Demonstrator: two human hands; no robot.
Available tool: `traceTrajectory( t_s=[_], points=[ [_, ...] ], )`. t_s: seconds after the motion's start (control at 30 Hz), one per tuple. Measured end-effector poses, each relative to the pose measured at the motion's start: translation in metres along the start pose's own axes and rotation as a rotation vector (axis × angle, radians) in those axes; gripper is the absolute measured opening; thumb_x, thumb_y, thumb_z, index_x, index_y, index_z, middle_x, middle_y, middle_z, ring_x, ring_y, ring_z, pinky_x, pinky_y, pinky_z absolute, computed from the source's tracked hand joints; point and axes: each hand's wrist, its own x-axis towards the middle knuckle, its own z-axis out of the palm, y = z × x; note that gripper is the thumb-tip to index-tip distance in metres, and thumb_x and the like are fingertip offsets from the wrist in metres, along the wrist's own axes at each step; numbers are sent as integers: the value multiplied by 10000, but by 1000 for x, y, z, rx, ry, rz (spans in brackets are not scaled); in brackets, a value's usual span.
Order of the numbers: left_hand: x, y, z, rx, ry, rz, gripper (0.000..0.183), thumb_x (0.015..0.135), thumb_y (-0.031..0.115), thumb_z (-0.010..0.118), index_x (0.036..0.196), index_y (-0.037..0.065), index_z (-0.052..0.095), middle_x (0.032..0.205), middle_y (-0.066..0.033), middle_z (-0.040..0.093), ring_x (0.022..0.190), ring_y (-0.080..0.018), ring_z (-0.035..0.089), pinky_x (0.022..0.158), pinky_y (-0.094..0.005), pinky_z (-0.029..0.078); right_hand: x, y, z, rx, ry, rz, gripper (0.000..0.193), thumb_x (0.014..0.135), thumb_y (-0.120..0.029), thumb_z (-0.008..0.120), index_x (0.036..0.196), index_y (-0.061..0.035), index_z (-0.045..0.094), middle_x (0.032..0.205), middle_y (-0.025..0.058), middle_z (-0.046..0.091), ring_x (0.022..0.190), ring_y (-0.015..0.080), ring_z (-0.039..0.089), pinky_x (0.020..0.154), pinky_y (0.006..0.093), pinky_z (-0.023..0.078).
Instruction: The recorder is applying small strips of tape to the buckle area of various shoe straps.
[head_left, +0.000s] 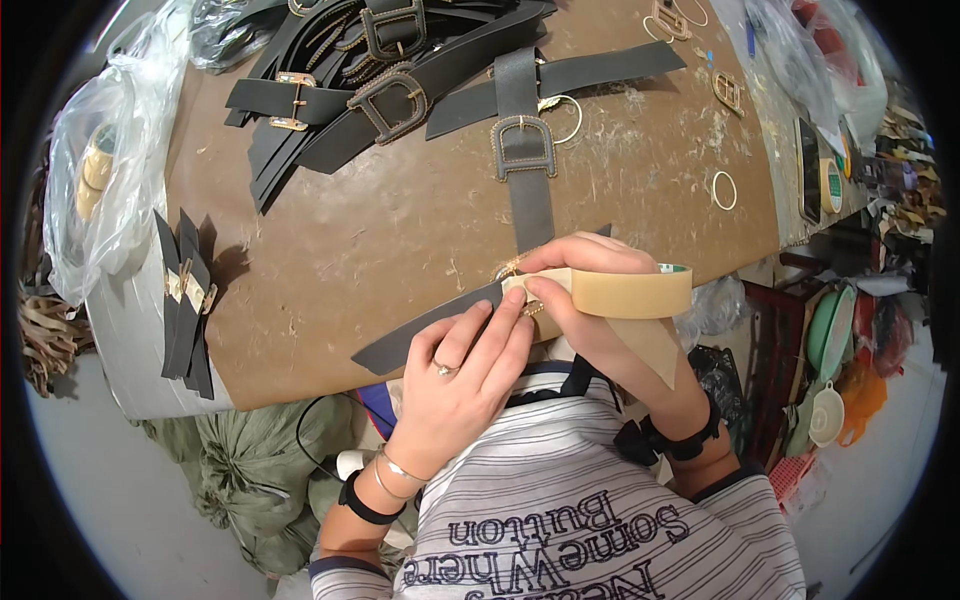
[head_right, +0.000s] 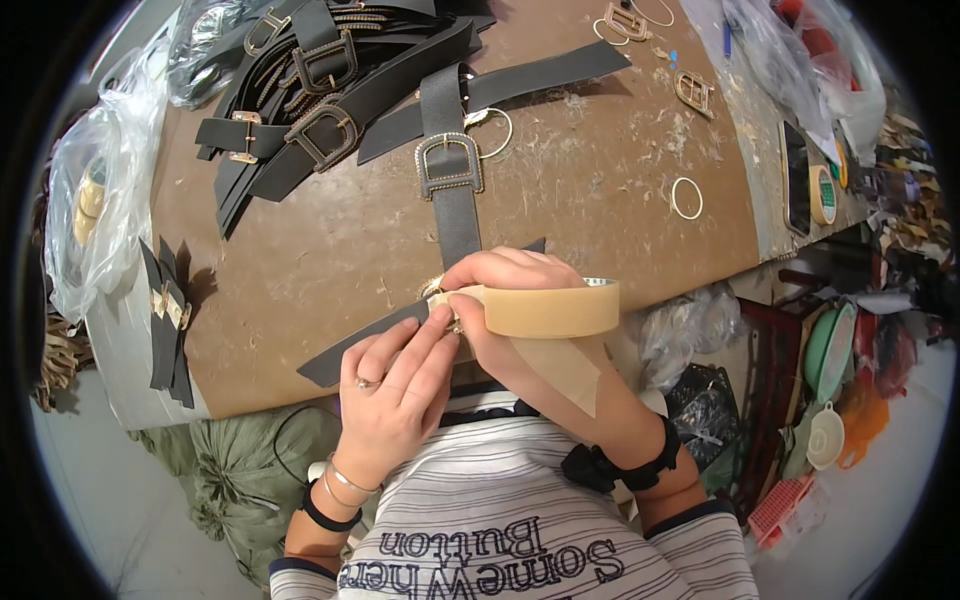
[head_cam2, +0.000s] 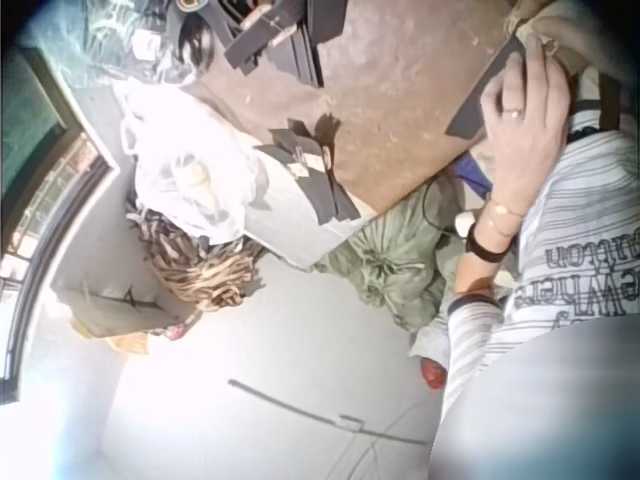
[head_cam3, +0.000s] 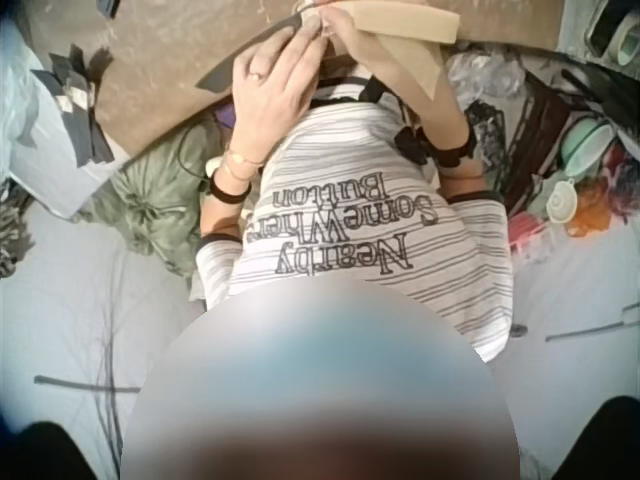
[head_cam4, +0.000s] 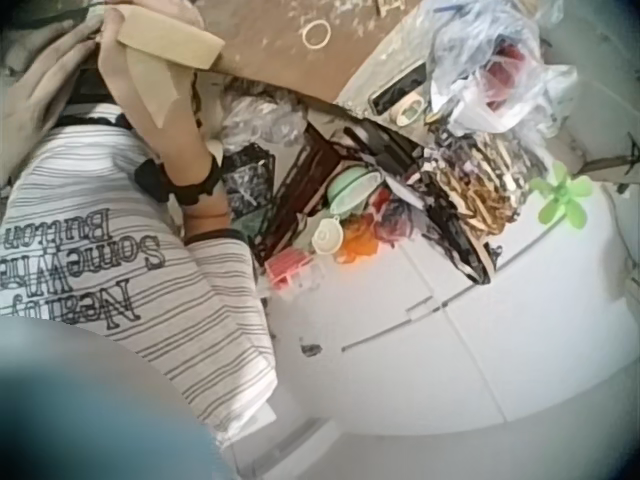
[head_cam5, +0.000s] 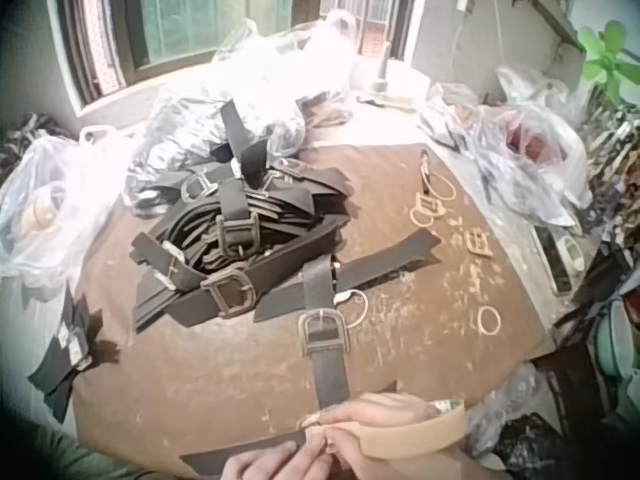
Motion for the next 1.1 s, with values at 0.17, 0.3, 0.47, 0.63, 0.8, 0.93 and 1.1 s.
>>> traceTrajectory(
  t_s=[0.17,0.3,0.47,0.63,0.8,0.93,1.1],
  points=[
    [4,-3,4,-92,5,-78,418,756,84,785,1162,111,688,1308,-1,667,1087,-196,603,885,-371,434,4,-9,-20,-100,-30,58,112,847,-112,682,913,-22,684,863,88,660,842,281,641,768,377,499],
    [6,-3,6,-37,-58,-90,496,825,184,754,1310,145,657,1408,20,602,1109,-164,544,917,-347,393,4,6,-17,-159,-28,-37,100,832,-139,707,879,-57,674,854,66,631,839,295,606,774,391,479],
    [-2,8,11,233,-130,-93,561,911,327,666,1449,193,586,1504,42,523,1167,-140,488,972,-331,355,4,9,-8,-271,-6,-120,46,837,-125,694,850,-90,666,846,50,625,838,287,592,792,395,457],
    [-4,15,19,432,-55,-60,564,911,339,655,1450,186,587,1511,31,519,1186,-144,489,1032,-339,337,-7,38,-2,-581,107,-856,71,813,-109,695,840,-71,642,846,47,606,832,284,590,734,386,500],
    [-2,19,16,343,-98,-100,576,894,296,663,1451,170,586,1514,22,510,1186,-156,490,1034,-347,346,-4,40,1,-355,166,-638,97,785,-92,712,839,-67,636,850,57,598,830,288,588,707,384,512],
    [4,23,16,278,-102,-137,562,886,241,671,1432,131,602,1446,4,543,1157,-183,496,1022,-360,374,-3,22,5,-270,140,-328,98,781,-76,715,836,-80,634,844,67,595,834,308,585,711,395,512],
    [13,29,16,405,-107,-99,544,894,226,680,1419,101,612,1383,-7,549,1151,-199,485,1010,-377,398,-12,40,1,-350,146,-652,181,757,-60,726,929,-43,673,892,70,616,826,291,597,685,415,501]
  ],
)
